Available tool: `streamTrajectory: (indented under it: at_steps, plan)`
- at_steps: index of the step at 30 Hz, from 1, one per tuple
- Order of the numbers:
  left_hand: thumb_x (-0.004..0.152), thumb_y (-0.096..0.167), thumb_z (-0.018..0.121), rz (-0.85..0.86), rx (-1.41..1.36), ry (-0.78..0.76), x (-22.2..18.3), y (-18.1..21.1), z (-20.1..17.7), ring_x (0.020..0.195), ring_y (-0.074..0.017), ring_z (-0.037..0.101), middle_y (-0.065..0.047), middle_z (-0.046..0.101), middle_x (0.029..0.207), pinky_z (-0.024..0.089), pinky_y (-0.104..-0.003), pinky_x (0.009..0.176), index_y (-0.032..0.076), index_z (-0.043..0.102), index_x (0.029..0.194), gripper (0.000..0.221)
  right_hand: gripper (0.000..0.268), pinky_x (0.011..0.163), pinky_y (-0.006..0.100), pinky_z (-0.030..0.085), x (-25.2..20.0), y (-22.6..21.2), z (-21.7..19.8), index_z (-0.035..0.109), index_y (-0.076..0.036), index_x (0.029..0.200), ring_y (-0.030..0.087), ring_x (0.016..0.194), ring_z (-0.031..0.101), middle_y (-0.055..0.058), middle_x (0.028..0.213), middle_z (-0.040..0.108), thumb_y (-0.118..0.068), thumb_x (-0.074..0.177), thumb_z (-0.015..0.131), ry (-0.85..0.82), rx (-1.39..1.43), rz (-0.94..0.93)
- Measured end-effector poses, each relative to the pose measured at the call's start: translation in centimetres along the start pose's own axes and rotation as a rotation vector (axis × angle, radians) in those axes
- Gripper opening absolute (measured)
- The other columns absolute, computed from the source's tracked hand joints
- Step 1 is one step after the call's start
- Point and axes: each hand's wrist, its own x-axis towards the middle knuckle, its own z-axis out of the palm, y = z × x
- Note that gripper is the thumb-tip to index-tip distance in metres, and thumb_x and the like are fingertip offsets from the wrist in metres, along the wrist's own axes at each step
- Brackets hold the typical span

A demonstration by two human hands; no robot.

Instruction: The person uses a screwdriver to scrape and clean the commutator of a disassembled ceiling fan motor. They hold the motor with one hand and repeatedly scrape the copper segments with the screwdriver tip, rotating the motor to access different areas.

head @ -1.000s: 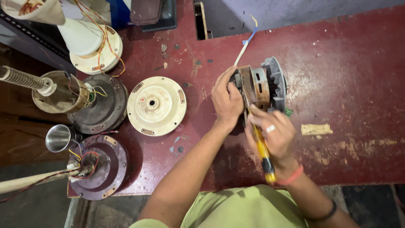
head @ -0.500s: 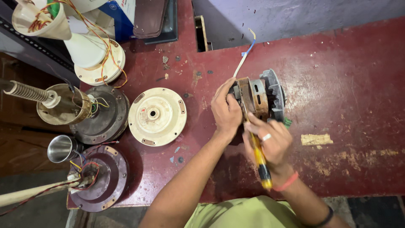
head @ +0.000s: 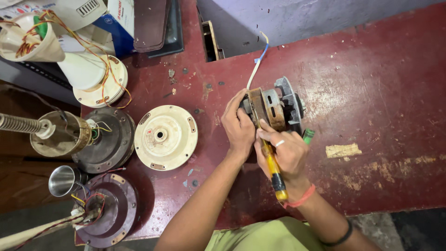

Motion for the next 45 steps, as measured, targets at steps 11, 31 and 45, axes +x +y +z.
streamTrajectory:
  at_steps: [11, 31, 45]
  plan:
    - [0.090, -0.004, 0.038, -0.012, 0.002, -0.007, 0.0, -0.2, 0.1, 0.123, -0.0339, 0.069, -0.022, 0.072, 0.125, 0.050, -0.040, 0.111, -0.003, 0.069, 0.123, 0.045, 0.020, 0.060, 0.033, 0.045, 1.1, 0.2, -0.6, 0.071, -0.004, 0.099, 0.018, 0.063, 0.063, 0.013, 0.111, 0.077, -0.002, 0.081, 0.081, -0.049, 0.024, -0.015]
    - [0.095, -0.005, 0.032, -0.004, -0.055, -0.032, 0.0, -1.2, -0.6, 0.127, -0.0327, 0.067, -0.021, 0.071, 0.128, 0.047, -0.039, 0.115, -0.005, 0.067, 0.126, 0.047, 0.019, 0.058, 0.036, 0.048, 0.6, 0.7, 0.4, 0.072, -0.005, 0.099, 0.024, 0.058, 0.062, 0.012, 0.109, 0.078, -0.004, 0.082, 0.081, -0.051, 0.047, 0.062]
    - [0.096, -0.004, 0.032, -0.028, -0.097, -0.027, -0.2, -2.0, -0.9, 0.128, -0.0302, 0.066, -0.020, 0.072, 0.128, 0.046, -0.039, 0.116, -0.008, 0.067, 0.124, 0.045, 0.023, 0.069, 0.034, 0.056, 0.4, -0.6, 0.3, 0.071, -0.001, 0.107, 0.024, 0.073, 0.068, 0.015, 0.113, 0.075, 0.001, 0.085, 0.078, 0.018, 0.121, 0.053]
